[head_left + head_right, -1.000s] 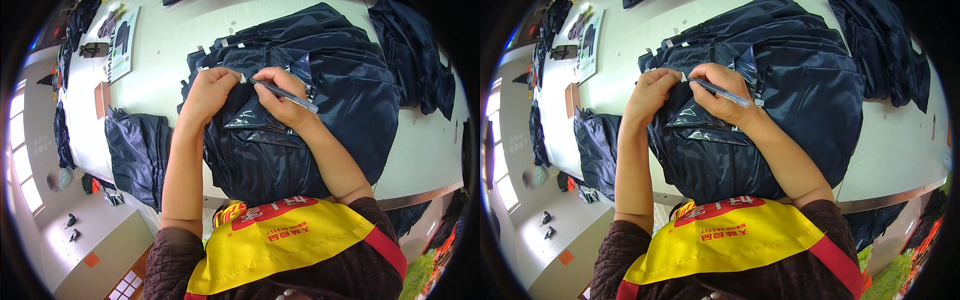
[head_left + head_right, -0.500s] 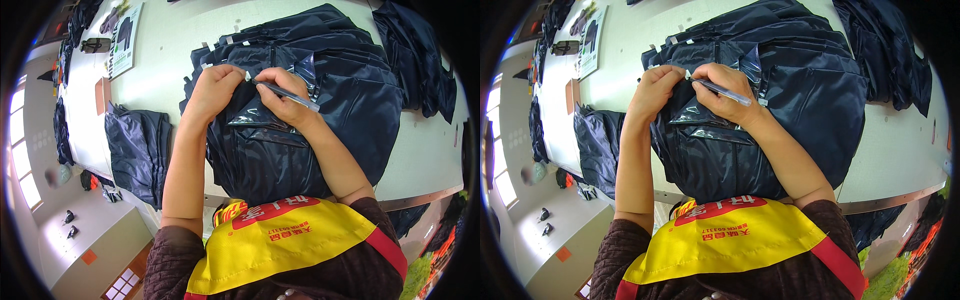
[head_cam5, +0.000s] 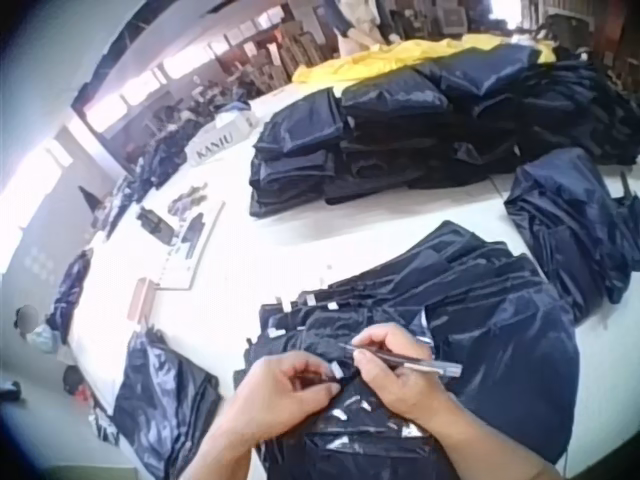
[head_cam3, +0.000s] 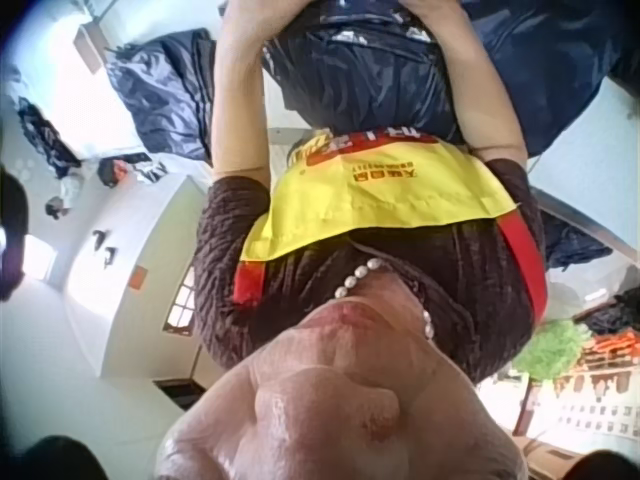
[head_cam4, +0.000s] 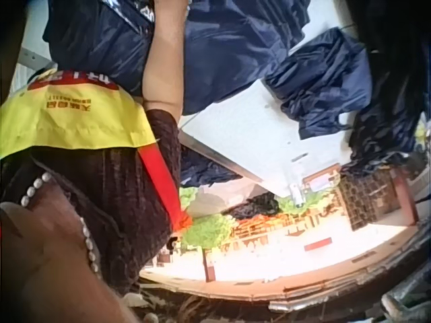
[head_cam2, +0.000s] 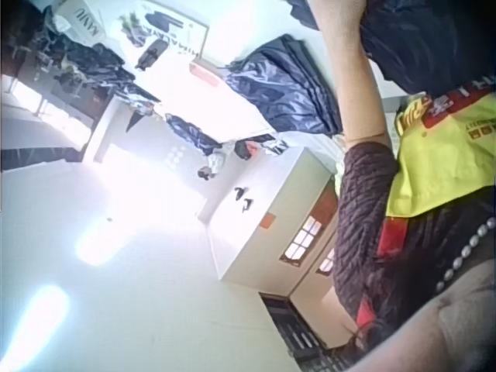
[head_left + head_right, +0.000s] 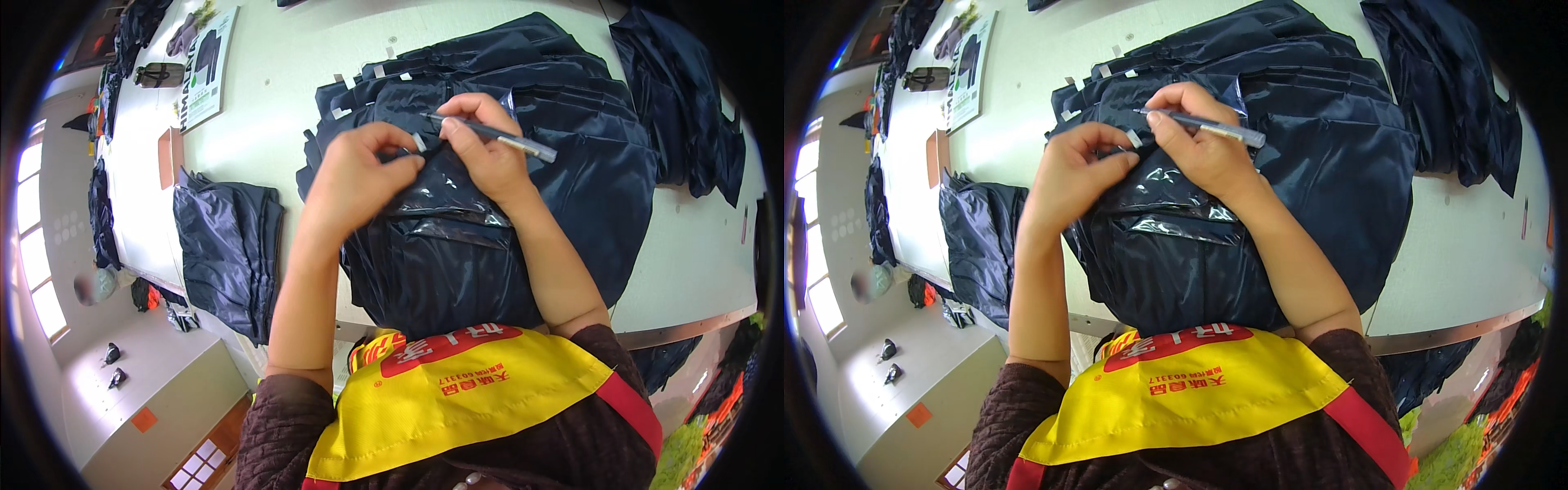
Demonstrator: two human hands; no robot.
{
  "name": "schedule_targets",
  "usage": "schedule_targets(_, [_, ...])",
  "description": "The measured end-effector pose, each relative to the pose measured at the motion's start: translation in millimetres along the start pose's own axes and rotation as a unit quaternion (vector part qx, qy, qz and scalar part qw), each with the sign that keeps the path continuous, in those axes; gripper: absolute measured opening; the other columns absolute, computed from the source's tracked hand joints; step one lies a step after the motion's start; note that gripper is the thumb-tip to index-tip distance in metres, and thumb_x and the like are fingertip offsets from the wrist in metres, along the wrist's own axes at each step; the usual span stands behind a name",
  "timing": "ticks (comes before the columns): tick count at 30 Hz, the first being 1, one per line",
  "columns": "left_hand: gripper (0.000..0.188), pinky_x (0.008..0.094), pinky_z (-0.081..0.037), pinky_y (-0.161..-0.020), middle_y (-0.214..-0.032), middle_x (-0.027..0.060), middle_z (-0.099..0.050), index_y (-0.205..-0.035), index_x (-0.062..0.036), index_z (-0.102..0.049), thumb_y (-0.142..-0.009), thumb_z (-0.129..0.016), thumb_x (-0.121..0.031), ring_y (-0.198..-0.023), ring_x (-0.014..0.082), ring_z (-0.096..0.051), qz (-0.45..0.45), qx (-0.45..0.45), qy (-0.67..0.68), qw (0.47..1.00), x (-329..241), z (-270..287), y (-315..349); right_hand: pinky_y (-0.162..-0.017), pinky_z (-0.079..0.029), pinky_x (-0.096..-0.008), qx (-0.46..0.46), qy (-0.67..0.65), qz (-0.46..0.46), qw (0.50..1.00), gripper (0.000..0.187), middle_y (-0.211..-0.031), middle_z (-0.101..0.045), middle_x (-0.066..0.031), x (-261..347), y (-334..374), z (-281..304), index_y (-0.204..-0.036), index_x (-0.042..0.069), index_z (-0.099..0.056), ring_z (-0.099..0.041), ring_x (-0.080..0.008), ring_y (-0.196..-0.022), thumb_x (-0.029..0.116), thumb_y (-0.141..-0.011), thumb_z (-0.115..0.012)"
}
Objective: The person writes on small white labels attached to black plastic bags using a pen. They then stack the labeled bags and place a paper insert into each bag. The person folds the bags and stacks them on the table.
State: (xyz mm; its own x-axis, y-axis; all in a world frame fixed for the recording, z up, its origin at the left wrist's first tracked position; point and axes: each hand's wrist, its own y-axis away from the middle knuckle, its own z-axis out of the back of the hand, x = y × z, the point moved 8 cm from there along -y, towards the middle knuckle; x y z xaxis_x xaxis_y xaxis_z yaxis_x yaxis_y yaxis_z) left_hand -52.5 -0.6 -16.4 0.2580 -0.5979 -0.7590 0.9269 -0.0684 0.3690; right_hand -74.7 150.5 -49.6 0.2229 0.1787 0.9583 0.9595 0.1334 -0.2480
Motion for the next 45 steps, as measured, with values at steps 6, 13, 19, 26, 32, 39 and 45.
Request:
schedule_targets(6, [0.02,0.0252,-0.049,-0.052,-0.085,0.0015,-0.061,-0.09,-0.0097,-0.062,-0.071,-0.06,-0.009,-0.064,0.016,-0.062,-0.342,-0.044,-0.401,0.849,-67,-62,65,-0.066,-0.046,-0.0195,-0.002,-0.003,-0.031,1.0,0.015,-0.079,-0.061,-0.0022,34,-27,15,-0.097,0.001,-0.059,-0.056,-0.0061,-0.073,0.013,-0.087,-0.059])
schedule_targets(13, [0.017,0.0265,-0.049,-0.052,-0.084,0.0027,-0.064,-0.088,-0.0065,-0.066,-0.072,-0.066,-0.012,-0.066,0.0155,-0.063,-0.408,-0.041,-0.327,0.852,-64,-70,63,-0.06,-0.044,-0.0185,-0.027,-0.086,-0.018,0.996,0.016,-0.078,-0.062,-0.0027,-21,-51,6,-0.096,0.002,-0.059,-0.054,-0.0055,-0.066,0.015,-0.087,-0.059])
schedule_targets(19, [0.024,0.0339,-0.048,-0.07,-0.086,0.0152,-0.065,-0.096,0.0004,-0.066,-0.084,-0.063,-0.02,-0.078,0.0299,-0.063,-0.191,-0.211,-0.189,0.94,-38,14,-10,-0.057,-0.048,-0.0211,-0.056,-0.071,-0.067,0.994,0.018,-0.08,-0.061,-0.0048,-41,-39,7,-0.097,0.002,-0.058,-0.057,-0.0087,-0.064,0.016,-0.087,-0.06])
schedule_targets(26, [0.037,0.0351,-0.047,-0.079,-0.093,0.0168,-0.066,-0.1,0.0011,-0.066,-0.072,-0.071,-0.024,-0.087,0.029,-0.063,-0.053,-0.173,-0.262,0.948,-19,26,-51,-0.058,-0.049,-0.0215,-0.055,-0.017,-0.061,0.996,0.018,-0.08,-0.062,-0.0053,-37,-36,9,-0.097,0.002,-0.058,-0.059,-0.0093,-0.063,0.017,-0.087,-0.059])
schedule_targets(32, [0.028,0.0342,-0.049,-0.075,-0.091,0.014,-0.066,-0.093,-0.0022,-0.067,-0.07,-0.071,-0.018,-0.084,0.0275,-0.063,-0.096,-0.2,-0.226,0.949,-24,28,-50,-0.059,-0.048,-0.021,-0.073,-0.039,-0.033,0.996,0.017,-0.08,-0.062,-0.0042,-32,-34,11,-0.097,0.003,-0.058,-0.059,-0.0086,-0.064,0.015,-0.087,-0.06])
schedule_targets(39, [0.023,0.0315,-0.049,-0.07,-0.079,0.0115,-0.067,-0.088,-0.0012,-0.067,-0.069,-0.07,-0.015,-0.074,0.0244,-0.064,-0.069,-0.141,-0.12,0.98,-23,26,-59,-0.062,-0.046,-0.0201,-0.073,-0.038,-0.017,0.996,0.017,-0.079,-0.061,-0.0031,-28,-34,12,-0.098,0.002,-0.058,-0.056,-0.0068,-0.067,0.015,-0.087,-0.06])
schedule_targets(45, [0.022,0.0268,-0.048,-0.065,-0.074,0.0094,-0.066,-0.085,-0.0001,-0.068,-0.07,-0.069,-0.017,-0.066,0.0151,-0.062,-0.031,-0.104,-0.017,0.994,-9,21,-81,-0.063,-0.045,-0.0204,-0.072,-0.045,-0.007,0.996,0.017,-0.077,-0.06,-0.0025,-28,-33,12,-0.098,0.002,-0.058,-0.055,-0.0064,-0.068,0.015,-0.087,-0.06])
